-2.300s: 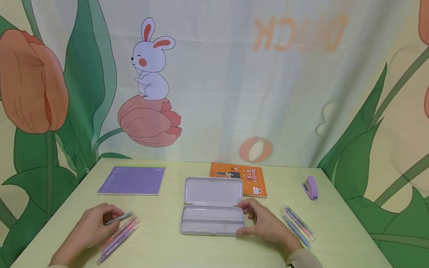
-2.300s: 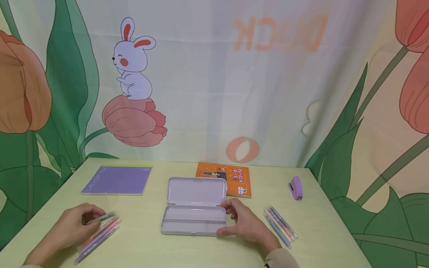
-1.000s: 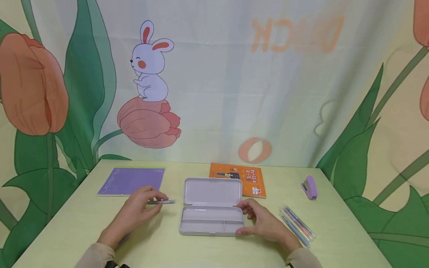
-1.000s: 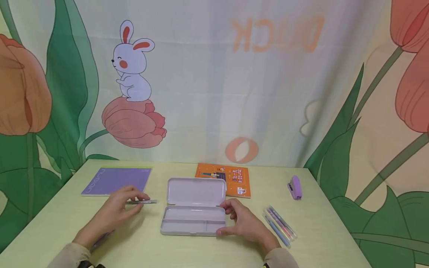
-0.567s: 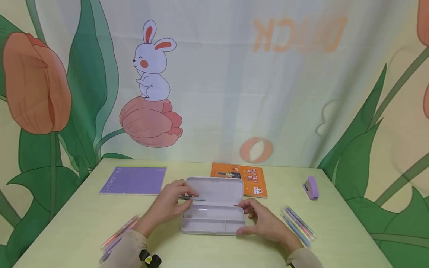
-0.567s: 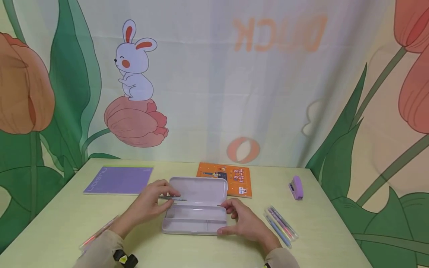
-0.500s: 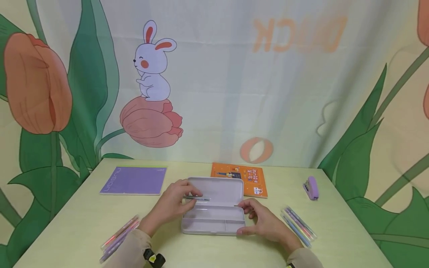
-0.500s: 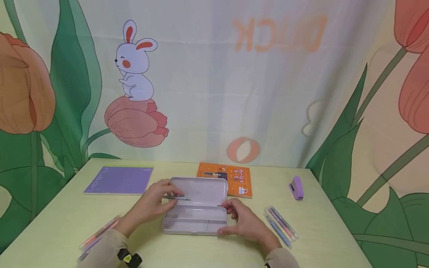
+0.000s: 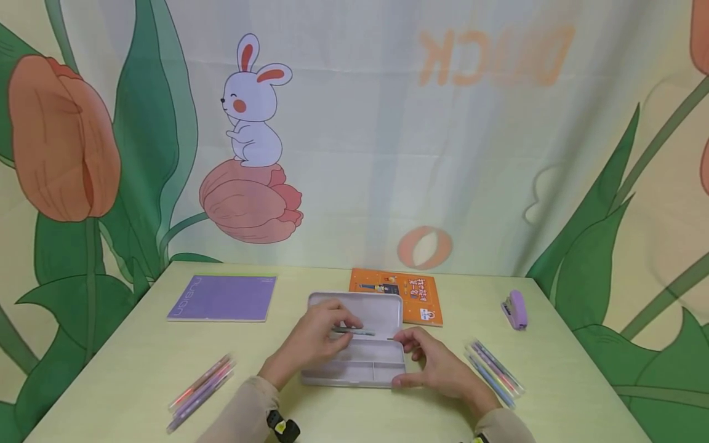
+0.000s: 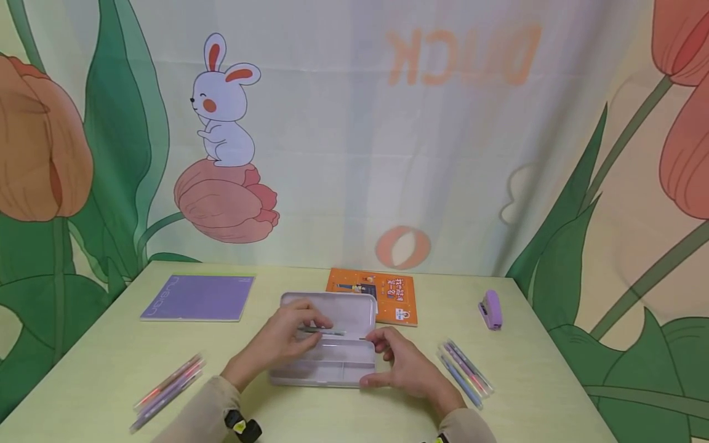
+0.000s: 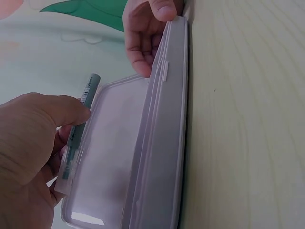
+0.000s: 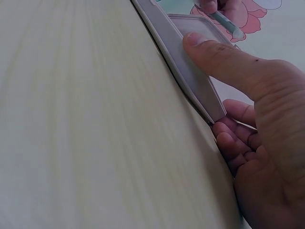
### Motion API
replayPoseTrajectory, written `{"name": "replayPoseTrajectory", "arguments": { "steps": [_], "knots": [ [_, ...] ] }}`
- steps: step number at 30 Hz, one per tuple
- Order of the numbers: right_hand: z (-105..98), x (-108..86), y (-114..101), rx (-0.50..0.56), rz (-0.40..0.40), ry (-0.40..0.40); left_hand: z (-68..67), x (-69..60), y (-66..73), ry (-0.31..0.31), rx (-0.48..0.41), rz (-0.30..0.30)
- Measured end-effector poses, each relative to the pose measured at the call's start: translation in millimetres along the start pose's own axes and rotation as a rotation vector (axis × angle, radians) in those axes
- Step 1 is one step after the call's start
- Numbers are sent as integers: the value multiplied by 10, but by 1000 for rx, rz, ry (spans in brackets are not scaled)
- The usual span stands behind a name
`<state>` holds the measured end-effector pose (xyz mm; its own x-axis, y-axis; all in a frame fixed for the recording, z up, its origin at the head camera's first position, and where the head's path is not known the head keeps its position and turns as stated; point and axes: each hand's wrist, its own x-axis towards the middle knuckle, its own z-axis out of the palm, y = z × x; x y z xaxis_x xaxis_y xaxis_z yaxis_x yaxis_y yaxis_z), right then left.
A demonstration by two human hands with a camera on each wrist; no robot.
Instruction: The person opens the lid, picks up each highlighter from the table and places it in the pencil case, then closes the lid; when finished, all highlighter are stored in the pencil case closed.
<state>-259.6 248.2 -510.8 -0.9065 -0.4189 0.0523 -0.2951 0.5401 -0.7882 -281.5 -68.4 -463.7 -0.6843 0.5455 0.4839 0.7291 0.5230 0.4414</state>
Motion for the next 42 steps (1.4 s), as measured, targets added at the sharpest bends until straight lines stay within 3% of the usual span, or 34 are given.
{"name": "replayPoseTrajectory", "arguments": {
  "steps": [5,13,22,35,42],
  "knots": [
    [2,9,-10,-8,-11,0,-3,-1,33,-20,-7,-37],
    [-20,20,-27,-6,0,2,-87,0,25,22,-23,-64],
    [-29,35,-1,-7,7,0,-149,1,5,24,-53,-103],
    [-17,29,-16,-3,-23,-10,-235,-41,-56,54,-67,-87],
    [-13,-1,-26,7,0,-8,-355,-115,-102,74,-60,-85]
  ]
}}
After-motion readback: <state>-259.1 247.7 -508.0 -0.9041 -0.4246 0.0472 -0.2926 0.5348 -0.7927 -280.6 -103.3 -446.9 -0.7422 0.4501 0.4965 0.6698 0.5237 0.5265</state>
